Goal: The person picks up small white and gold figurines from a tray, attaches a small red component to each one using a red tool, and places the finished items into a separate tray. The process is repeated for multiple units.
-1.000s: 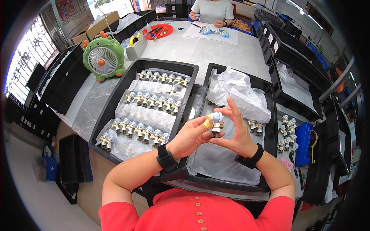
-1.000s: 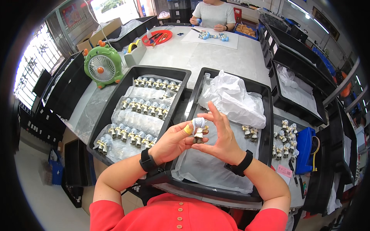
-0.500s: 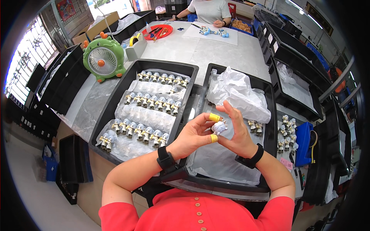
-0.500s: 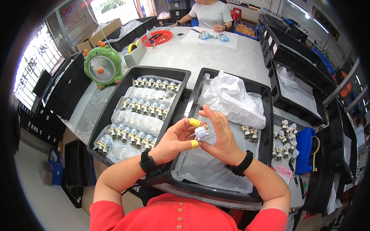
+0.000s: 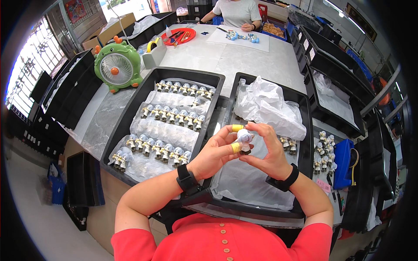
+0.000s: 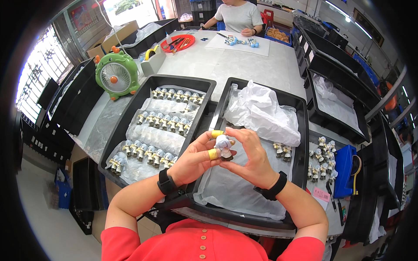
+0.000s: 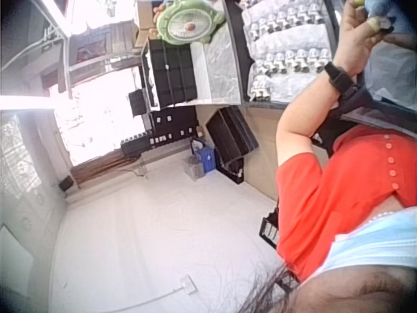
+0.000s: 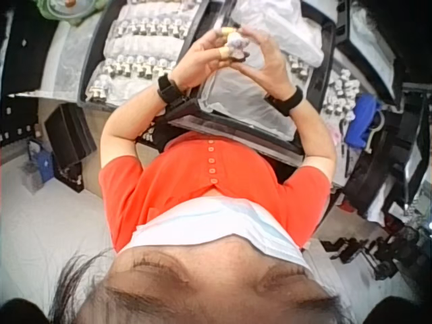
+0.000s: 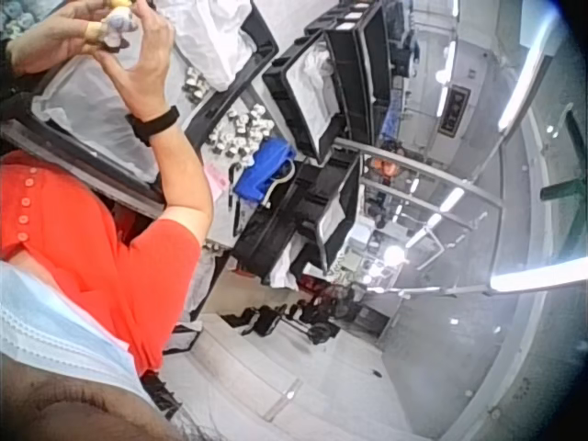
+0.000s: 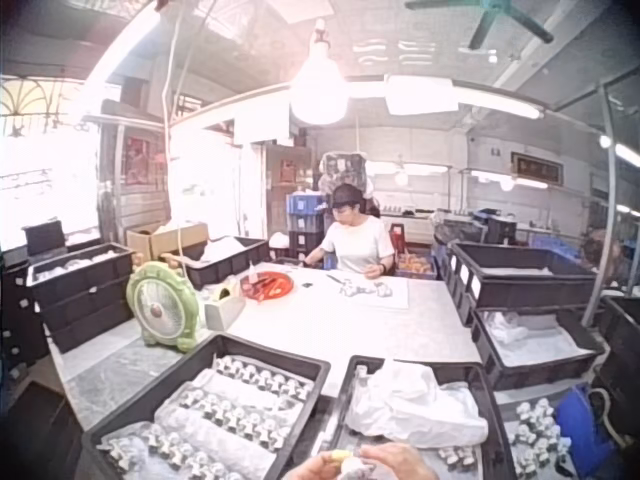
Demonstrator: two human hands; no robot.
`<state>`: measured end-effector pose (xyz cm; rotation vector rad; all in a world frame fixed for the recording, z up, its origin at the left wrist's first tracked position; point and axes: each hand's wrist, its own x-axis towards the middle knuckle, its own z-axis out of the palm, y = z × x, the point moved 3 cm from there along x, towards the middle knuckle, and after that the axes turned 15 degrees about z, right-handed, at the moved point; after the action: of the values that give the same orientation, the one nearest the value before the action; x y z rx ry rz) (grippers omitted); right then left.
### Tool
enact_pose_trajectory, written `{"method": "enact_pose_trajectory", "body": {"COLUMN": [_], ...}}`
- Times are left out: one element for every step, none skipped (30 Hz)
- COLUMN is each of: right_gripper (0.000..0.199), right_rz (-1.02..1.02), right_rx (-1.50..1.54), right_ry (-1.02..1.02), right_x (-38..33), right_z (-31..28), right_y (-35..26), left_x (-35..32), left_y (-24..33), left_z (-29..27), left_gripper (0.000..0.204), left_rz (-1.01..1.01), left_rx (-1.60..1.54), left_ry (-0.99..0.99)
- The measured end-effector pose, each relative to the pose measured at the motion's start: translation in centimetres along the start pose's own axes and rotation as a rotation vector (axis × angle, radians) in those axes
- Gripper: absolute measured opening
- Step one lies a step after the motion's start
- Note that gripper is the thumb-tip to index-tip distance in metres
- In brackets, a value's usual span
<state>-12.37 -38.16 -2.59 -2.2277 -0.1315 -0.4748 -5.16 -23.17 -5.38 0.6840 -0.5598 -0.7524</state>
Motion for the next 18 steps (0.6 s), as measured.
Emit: {"method": "enact_pose_trajectory", "body": {"right_gripper": [0.077, 0.077, 0.077, 0.077, 0.076, 0.076, 0.076, 0.076, 0.075, 0.075, 0.075, 0.075, 0.075, 0.075, 0.075, 0.075, 0.075, 0.075], "right_rz": [-0.001, -0.002, -0.003, 0.002, 0.007, 0.012, 0.015, 0.019, 0.022, 0.029, 0.036, 0.043, 0.051, 0.059, 0.067, 0.07, 0.072, 0.075], "right_rx": [-0.001, -0.001, -0.002, -0.006, -0.009, -0.013, -0.013, -0.013, -0.014, -0.015, -0.017, -0.019, -0.017, -0.014, -0.011, -0.009, -0.006, -0.003], "right_ry": [0.0, 0.0, 0.001, -0.003, -0.007, -0.011, -0.012, -0.013, -0.014, -0.012, -0.011, -0.009, -0.008, -0.007, -0.006, -0.008, -0.01, -0.013], "right_x": [0.02, 0.04, 0.05, 0.05, 0.06, 0.05, 0.05, 0.04, 0.04, 0.02, 0.0, -0.01, -0.03, -0.06, -0.08, -0.09, -0.08, -0.08], "right_z": [0.01, 0.01, 0.0, -0.04, -0.1, -0.12, -0.09, -0.05, -0.02, 0.01, 0.03, 0.05, 0.03, 0.0, -0.03, -0.03, -0.03, -0.03], "right_y": [-0.04, -0.1, -0.16, -0.23, -0.31, -0.33, -0.35, -0.38, -0.42, -0.39, -0.38, -0.36, -0.29, -0.19, -0.1, -0.05, -0.01, 0.03], "left_x": [0.0, 0.01, 0.02, 0.01, 0.01, 0.01, 0.01, 0.04, 0.04, 0.04, 0.03, 0.01, 0.02, 0.04, 0.04, 0.03, 0.01, 0.0], "left_y": [-0.07, -0.23, -0.31, -0.34, -0.35, -0.37, -0.38, -0.4, -0.41, -0.46, -0.51, -0.56, -0.61, -0.69, -0.73, -0.7, -0.62, -0.58], "left_z": [-0.07, -0.21, -0.28, -0.27, -0.24, -0.23, -0.29, -0.43, -0.49, -0.5, -0.5, -0.51, -0.57, -0.67, -0.73, -0.72, -0.67, -0.66], "left_gripper": [0.043, 0.043, 0.044, 0.044, 0.044, 0.044, 0.043, 0.043, 0.043, 0.042, 0.042, 0.042, 0.042, 0.043, 0.044, 0.044, 0.044, 0.044], "left_rz": [0.002, 0.003, 0.005, -0.006, -0.017, -0.029, -0.042, -0.055, -0.069, -0.076, -0.083, -0.09, -0.098, -0.106, -0.114, -0.115, -0.116, -0.118], "left_rx": [-0.018, -0.036, -0.054, -0.079, -0.104, -0.129, -0.128, -0.127, -0.126, -0.13, -0.133, -0.137, -0.133, -0.13, -0.126, -0.122, -0.117, -0.112], "left_ry": [-0.002, -0.004, -0.006, -0.003, 0.001, 0.004, -0.006, -0.016, -0.025, -0.027, -0.028, -0.029, -0.027, -0.025, -0.024, -0.021, -0.018, -0.015]}}
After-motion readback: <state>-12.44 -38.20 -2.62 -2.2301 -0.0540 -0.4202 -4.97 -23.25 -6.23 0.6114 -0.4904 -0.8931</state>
